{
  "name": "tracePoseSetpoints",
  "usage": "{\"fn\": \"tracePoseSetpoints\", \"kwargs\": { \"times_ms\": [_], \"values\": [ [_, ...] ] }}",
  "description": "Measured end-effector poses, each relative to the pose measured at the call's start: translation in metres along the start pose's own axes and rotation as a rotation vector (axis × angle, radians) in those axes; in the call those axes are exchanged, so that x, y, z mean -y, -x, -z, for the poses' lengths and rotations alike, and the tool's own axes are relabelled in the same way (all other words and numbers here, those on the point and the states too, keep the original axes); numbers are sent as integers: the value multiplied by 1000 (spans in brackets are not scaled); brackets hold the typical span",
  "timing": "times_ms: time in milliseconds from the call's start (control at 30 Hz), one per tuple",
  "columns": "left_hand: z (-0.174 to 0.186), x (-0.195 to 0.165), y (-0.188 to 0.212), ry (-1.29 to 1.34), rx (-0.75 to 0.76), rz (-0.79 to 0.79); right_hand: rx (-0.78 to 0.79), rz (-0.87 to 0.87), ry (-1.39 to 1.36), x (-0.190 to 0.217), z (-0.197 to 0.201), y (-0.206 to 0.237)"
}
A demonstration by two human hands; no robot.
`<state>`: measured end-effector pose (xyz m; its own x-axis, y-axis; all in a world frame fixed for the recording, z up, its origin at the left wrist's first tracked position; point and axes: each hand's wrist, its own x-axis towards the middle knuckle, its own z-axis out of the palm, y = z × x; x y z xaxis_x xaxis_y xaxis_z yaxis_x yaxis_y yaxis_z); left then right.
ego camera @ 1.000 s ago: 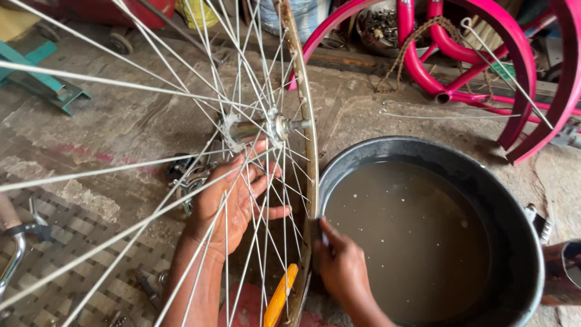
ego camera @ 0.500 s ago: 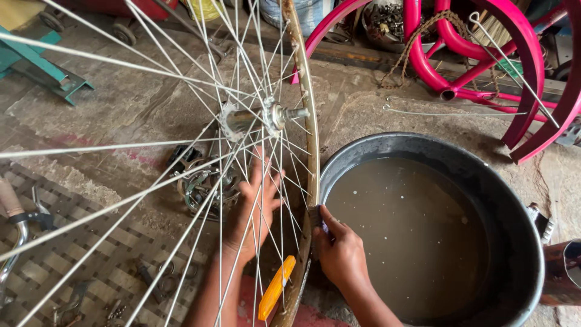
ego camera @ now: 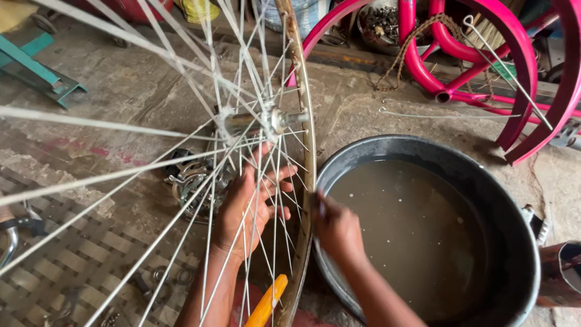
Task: The person holds a bicycle wheel and uses a small purple cloth to wipe and clean the metal rim and spokes, repeatedly dipping the cloth into a basin of water on the floor.
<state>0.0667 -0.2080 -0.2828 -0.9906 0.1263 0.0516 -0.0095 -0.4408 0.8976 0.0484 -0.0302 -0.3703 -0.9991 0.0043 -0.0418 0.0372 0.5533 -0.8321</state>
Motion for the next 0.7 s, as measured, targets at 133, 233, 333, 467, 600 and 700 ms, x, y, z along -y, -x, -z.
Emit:
{"fn": "tracePoseSetpoints", "kwargs": {
  "times_ms": [133, 233, 333, 467, 600, 700],
  "values": [
    [-3, -3, -3, -37, -14, 2, 21, -188, -129, 3, 2, 43],
    [-5, -4, -3, -49, -45, 28, -131, 56, -52, 8, -7, 6],
    [-5, -6, -2, -68, -51, 18, -68, -52, 2, 9, -16, -42],
    [-3, -6, -2, -55, -29, 42, -57, 17, 13, -10, -19, -2],
    [-2, -5, -1, -65, -4, 45, -117, 32, -113, -19, -18, 47],
    [-3, -5, 0, -88, -18, 28, -20, -104, 44, -8, -21, -2]
  ]
}}
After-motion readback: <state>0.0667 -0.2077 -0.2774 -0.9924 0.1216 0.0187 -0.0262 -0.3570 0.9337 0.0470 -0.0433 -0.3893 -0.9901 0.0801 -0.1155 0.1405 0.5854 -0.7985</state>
